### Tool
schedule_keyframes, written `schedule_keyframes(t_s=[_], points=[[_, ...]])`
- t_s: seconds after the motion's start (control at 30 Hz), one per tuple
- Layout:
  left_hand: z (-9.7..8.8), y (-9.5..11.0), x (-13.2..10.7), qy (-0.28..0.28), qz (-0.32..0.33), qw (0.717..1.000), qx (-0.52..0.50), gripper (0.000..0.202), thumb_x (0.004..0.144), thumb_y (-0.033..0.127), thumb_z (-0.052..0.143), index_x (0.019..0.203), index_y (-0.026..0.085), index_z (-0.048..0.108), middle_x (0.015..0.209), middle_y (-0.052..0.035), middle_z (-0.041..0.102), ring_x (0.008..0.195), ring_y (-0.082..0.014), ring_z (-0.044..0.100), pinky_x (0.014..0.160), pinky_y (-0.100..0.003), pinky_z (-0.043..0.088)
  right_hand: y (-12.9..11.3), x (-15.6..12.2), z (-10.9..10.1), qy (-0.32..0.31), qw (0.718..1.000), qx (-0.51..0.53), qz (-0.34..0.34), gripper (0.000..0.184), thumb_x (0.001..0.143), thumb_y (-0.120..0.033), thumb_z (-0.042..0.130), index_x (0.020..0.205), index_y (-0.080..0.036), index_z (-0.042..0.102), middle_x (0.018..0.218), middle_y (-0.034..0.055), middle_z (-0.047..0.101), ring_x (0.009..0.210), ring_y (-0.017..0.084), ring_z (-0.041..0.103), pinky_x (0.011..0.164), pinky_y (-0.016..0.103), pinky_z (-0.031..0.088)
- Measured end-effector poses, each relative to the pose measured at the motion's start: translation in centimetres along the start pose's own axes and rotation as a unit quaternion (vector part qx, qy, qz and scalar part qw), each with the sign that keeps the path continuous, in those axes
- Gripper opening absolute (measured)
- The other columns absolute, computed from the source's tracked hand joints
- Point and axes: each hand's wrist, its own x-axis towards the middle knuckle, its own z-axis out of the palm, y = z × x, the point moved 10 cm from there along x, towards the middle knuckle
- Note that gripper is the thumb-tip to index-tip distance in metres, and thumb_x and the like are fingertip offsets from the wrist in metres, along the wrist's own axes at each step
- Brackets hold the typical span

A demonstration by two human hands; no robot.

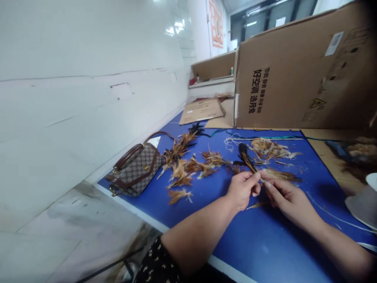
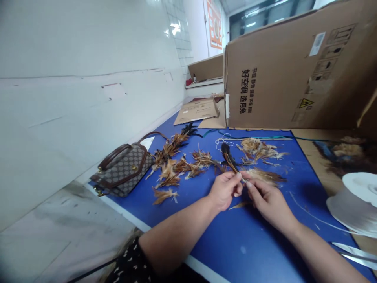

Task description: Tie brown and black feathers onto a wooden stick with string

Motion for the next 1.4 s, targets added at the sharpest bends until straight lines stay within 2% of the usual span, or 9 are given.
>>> schedule_keyframes(t_s=[0.1, 0.23, 0.67, 0.87, 1.17, 1.27, 1.33, 1.4], points=[[0.6, -0.5, -0.4, -0.011, -0.004, 1.0, 0.027, 0.054, 0.074, 0.058, 0.084, 0.09, 0.008, 0.074, 0.055, 0.0033, 0.052, 0.049, -0.0062, 0.041, 0.05, -0.025, 0.027, 0.5, -0.6, 0.0, 0.023, 1.0, 0.007, 0.009, 0.038, 0.101, -0.055, 0.053, 0.088, -0.022, 0.067, 0.064, -0.0004, 0.056, 0.055, 0.014, 0.051, 0.052, 0.027, 0.043], [1.3, -1.2, -1.1, -0.032, -0.027, 0.998, 0.044, 0.057, 0.073, 0.056, 0.086, 0.102, 0.007, 0.076, 0.057, 0.0036, 0.053, 0.05, -0.0061, 0.042, 0.051, -0.025, 0.027, 0.8, -1.4, 0.2, 0.046, 0.998, 0.034, 0.014, 0.038, 0.1, -0.055, 0.054, 0.086, -0.021, 0.065, 0.064, -0.0005, 0.057, 0.055, 0.013, 0.05, 0.053, 0.026, 0.042], [0.1, -2.1, -0.8, -0.023, -0.039, 0.998, 0.036, 0.048, 0.079, 0.053, 0.082, 0.096, 0.009, 0.073, 0.056, 0.0027, 0.056, 0.048, -0.0081, 0.05, 0.05, -0.024, 0.031, -0.9, -1.9, 1.6, 0.008, 0.996, 0.088, -0.014, 0.035, 0.103, -0.048, 0.053, 0.084, -0.021, 0.065, 0.075, 0.0026, 0.065, 0.059, 0.013, 0.054, 0.053, 0.026, 0.044], [0.3, -2.3, -1.0, -0.027, -0.049, 0.998, 0.034, 0.042, 0.081, 0.05, 0.082, 0.091, 0.01, 0.071, 0.053, 0.003, 0.055, 0.047, -0.0099, 0.054, 0.05, -0.024, 0.032, -0.9, -1.9, 1.5, 0.029, 0.996, 0.081, -0.013, 0.036, 0.102, -0.049, 0.055, 0.081, -0.022, 0.065, 0.074, 0.0026, 0.066, 0.058, 0.014, 0.054, 0.053, 0.027, 0.044], [1.0, -1.8, -1.4, -0.041, -0.038, 0.998, 0.043, 0.04, 0.081, 0.048, 0.083, 0.091, 0.011, 0.071, 0.062, 0.0, 0.062, 0.053, -0.0085, 0.055, 0.055, -0.023, 0.036, -1.8, -2.1, 0.5, 0.078, 0.994, 0.05, -0.049, 0.036, 0.103, -0.045, 0.054, 0.075, -0.023, 0.064, 0.07, 0.0017, 0.066, 0.063, 0.016, 0.058, 0.066, 0.03, 0.05], [1.0, -1.6, -1.4, -0.041, -0.03, 0.997, 0.055, 0.041, 0.081, 0.049, 0.082, 0.09, 0.01, 0.072, 0.062, -0.0003, 0.061, 0.054, -0.0091, 0.055, 0.057, -0.024, 0.037, -1.9, -2.0, 0.7, 0.065, 0.996, 0.034, -0.054, 0.036, 0.103, -0.045, 0.053, 0.076, -0.023, 0.065, 0.071, 0.0029, 0.068, 0.066, 0.017, 0.061, 0.068, 0.031, 0.051], [0.5, -0.8, -1.2, -0.019, -0.008, 0.997, 0.068, 0.041, 0.083, 0.05, 0.081, 0.09, 0.01, 0.074, 0.062, -0.0005, 0.061, 0.055, -0.009, 0.055, 0.057, -0.024, 0.037, -1.5, -1.8, 0.7, 0.051, 0.997, 0.021, -0.046, 0.032, 0.102, -0.046, 0.055, 0.085, -0.023, 0.069, 0.077, 0.004, 0.071, 0.068, 0.018, 0.063, 0.068, 0.032, 0.053], [-0.7, 0.8, -0.7, 0.032, 0.033, 0.996, 0.076, 0.04, 0.084, 0.05, 0.079, 0.092, 0.011, 0.075, 0.067, -0.002, 0.064, 0.056, -0.0084, 0.054, 0.056, -0.023, 0.037, -1.2, -1.4, -0.3, 0.062, 0.997, -0.003, -0.041, 0.028, 0.1, -0.047, 0.057, 0.099, -0.023, 0.072, 0.086, 0.0054, 0.075, 0.073, 0.02, 0.066, 0.068, 0.033, 0.054]])
